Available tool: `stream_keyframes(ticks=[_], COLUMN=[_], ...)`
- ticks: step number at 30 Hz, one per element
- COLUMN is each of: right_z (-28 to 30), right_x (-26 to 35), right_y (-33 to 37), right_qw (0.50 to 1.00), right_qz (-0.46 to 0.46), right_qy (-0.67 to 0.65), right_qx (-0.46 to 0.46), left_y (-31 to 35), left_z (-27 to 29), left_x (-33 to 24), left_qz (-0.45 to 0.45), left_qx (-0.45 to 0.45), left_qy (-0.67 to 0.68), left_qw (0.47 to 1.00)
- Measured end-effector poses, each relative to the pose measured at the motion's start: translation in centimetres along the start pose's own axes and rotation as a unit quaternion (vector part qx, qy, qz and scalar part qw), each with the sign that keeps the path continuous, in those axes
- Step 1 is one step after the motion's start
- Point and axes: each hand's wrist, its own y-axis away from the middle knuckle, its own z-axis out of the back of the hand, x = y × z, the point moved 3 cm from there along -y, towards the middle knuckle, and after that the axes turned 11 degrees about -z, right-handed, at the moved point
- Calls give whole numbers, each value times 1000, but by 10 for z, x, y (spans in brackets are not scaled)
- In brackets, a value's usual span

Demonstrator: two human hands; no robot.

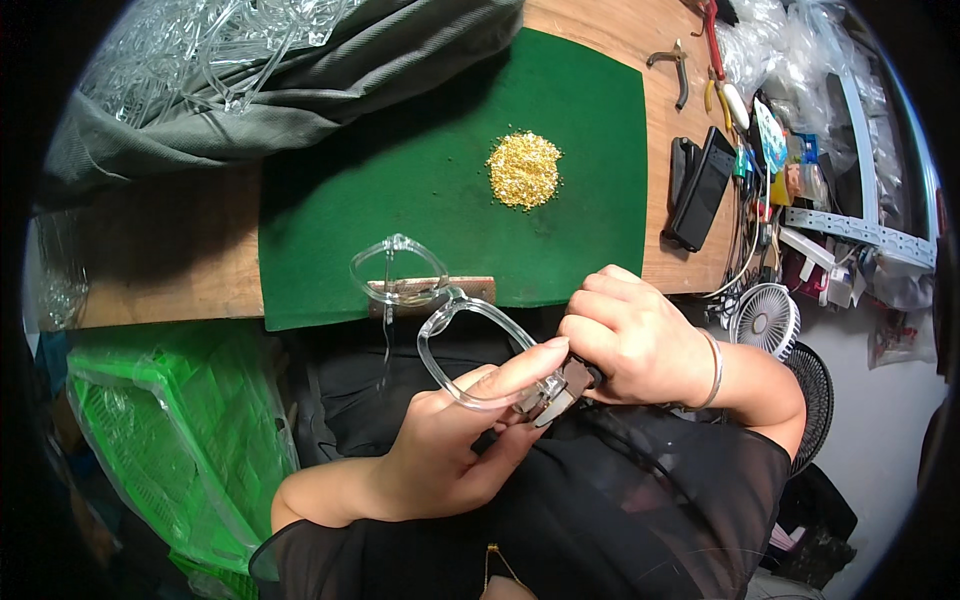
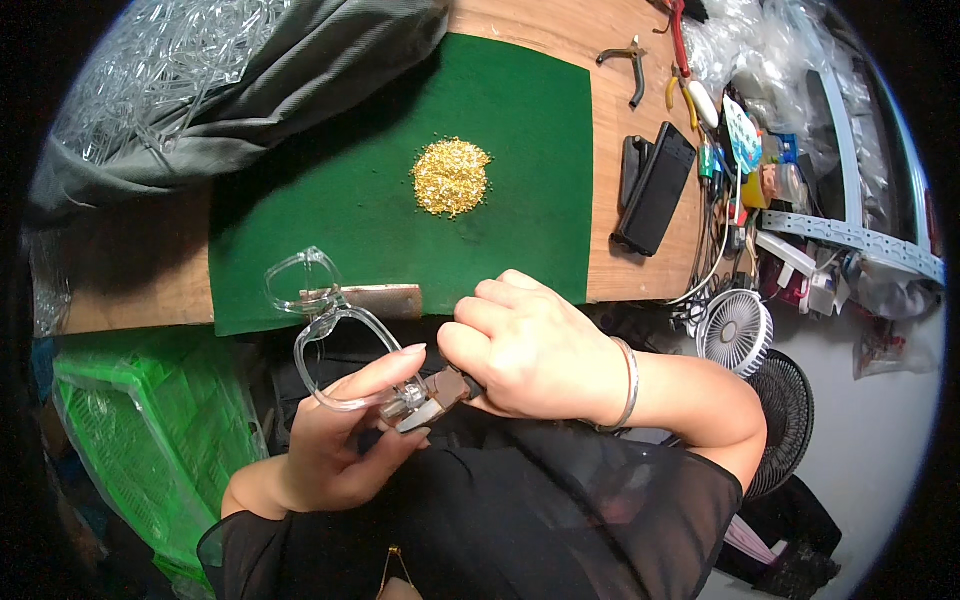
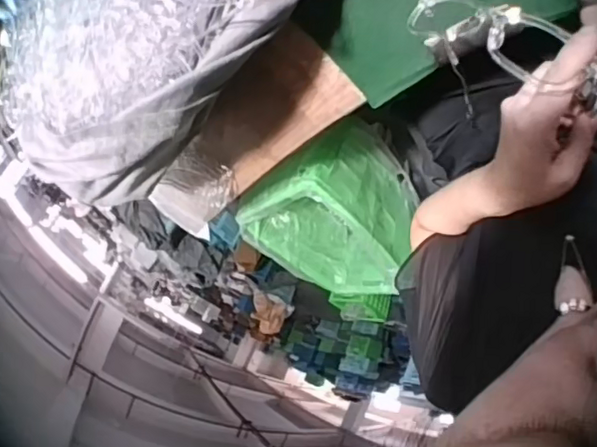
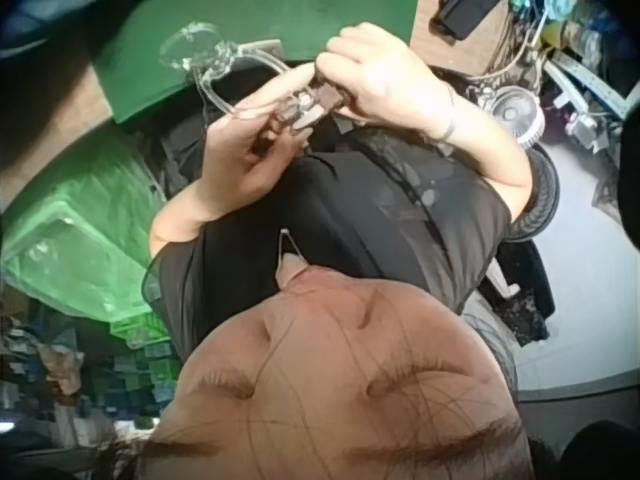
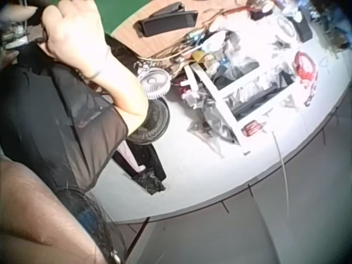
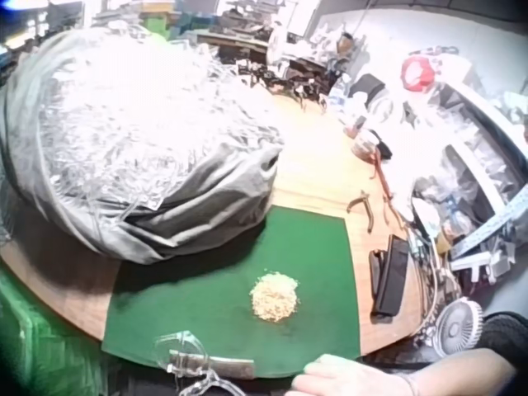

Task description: The person uses pliers to bend and adjust the arms of a clear eyeglass frame. They repeatedly grip the frame near the hinges and bend the arms outward and inward, then rotate the frame to work on different sections.

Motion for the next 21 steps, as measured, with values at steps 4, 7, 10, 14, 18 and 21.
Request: stream_keyframes(ticks=[4, 7, 10, 14, 18, 21], right_z=[-3, -5, -4, -2, -1, -2], right_x=[0, 1, 1, -2, -2, -3], right_y=[6, 7, 6, 2, 1, 2], right_qw=[999, 997, 997, 993, 992, 992], right_qz=[-7, -17, -3, 39, 49, 53], right_qy=[49, 63, 62, 38, 38, 36], right_qx=[-14, -28, -54, -106, -109, -108], left_y=[-4, -6, -8, -8, -10, -9], left_z=[1, 2, 2, 1, 0, -1], left_x=[0, 0, -3, -4, -6, -7], left_qz=[-18, -15, -29, -33, -50, -58], left_qx=[12, 27, 27, 26, 16, 15], left_qy=[-37, -56, -72, -86, -101, -108], left_qw=[999, 998, 997, 995, 993, 992])
